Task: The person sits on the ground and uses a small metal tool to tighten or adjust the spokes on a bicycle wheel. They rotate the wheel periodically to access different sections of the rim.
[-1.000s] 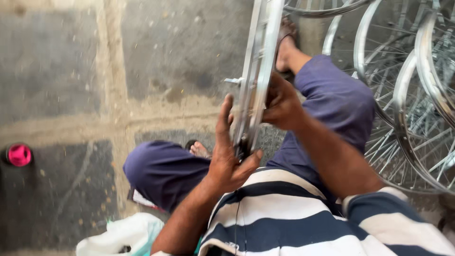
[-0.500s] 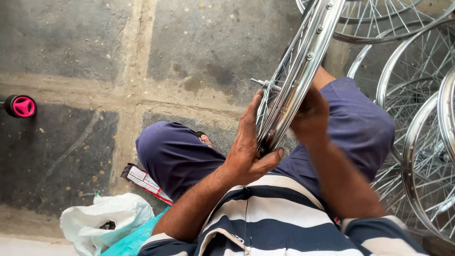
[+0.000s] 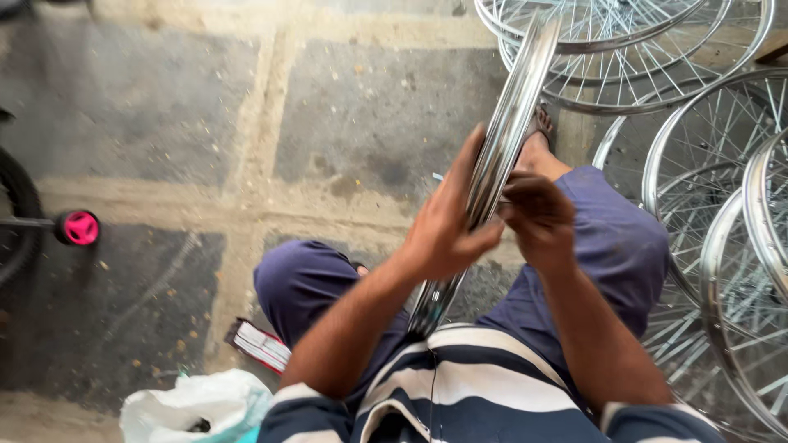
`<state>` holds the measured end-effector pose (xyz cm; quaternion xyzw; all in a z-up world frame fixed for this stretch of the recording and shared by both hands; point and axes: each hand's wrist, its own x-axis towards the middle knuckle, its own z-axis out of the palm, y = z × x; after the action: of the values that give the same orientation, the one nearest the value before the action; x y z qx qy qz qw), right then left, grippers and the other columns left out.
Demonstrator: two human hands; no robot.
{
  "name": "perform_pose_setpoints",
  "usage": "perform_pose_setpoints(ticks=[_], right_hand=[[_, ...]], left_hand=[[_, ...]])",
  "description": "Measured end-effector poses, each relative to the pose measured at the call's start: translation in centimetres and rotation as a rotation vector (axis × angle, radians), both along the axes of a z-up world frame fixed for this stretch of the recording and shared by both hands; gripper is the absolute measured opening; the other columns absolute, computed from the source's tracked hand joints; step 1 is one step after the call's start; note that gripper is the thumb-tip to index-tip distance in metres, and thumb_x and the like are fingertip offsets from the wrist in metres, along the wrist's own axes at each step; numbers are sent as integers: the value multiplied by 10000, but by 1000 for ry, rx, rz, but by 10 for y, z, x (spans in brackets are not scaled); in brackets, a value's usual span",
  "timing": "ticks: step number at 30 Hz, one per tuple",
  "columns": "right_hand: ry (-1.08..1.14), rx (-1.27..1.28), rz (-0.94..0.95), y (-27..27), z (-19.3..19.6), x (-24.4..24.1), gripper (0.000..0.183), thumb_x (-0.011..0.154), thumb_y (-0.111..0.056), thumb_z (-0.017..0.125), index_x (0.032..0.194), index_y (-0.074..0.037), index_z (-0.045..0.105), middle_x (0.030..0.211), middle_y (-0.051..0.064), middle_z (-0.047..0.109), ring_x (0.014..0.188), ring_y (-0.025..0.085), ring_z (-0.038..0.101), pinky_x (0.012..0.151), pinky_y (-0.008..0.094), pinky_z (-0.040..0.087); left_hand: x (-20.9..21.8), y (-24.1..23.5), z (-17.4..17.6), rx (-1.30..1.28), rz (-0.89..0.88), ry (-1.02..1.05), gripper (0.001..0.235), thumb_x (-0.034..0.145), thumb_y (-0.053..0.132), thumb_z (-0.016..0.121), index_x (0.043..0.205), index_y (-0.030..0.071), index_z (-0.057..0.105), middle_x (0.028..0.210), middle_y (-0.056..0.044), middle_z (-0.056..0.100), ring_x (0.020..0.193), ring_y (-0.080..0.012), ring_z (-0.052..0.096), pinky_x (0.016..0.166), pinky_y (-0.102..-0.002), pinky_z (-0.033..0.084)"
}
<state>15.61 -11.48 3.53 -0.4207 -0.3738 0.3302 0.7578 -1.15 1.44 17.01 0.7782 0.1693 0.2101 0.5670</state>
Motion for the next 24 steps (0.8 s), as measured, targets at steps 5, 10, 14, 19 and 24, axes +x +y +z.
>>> perform_pose_setpoints(ticks=[5,10,14,19,24], right_hand=[[22,38,7,-1,7,-5,249,955,100,718,1185,29,654,1242,112,669,1115,162,679,956,312,586],[331,31,248,17,21,-10,192,1038,23,677,1219,86,693,1097,151,722,1028,180,692,944,305,560],[19,-42,210,22,42,-19,307,938,-69,750,1212,28,647,1143,115,704,1093,196,675,1006,340,546],[-992,-204,-471,14,87,-51,254,831,-36,840,1001,-33,650,964,154,701,929,249,670,806,375,545],[-756,-387,52,14,121,-33,482,775,-70,834,1218,9,661,880,66,700,765,143,695,685,306,574]], left_hand=[[-33,-31,-27,181,20,-48,1050,840,108,732,1675,30,101,1702,-282,281,1619,-442,283,1324,-518,287],[-47,-41,-49,167,42,-84,1071,863,128,718,1674,18,27,1741,-276,157,1643,-449,196,1354,-553,217],[-54,-34,-84,-167,0,-242,947,958,237,689,1673,70,92,1690,-194,255,1578,-362,293,1296,-508,298],[-30,-18,-166,-1069,-172,-384,523,1240,345,546,1581,-35,430,1163,-149,602,1014,-187,557,862,-343,504],[5,-4,-198,-885,-186,-343,510,1139,336,572,1534,18,519,1202,-117,672,1019,-170,654,867,-344,562]])
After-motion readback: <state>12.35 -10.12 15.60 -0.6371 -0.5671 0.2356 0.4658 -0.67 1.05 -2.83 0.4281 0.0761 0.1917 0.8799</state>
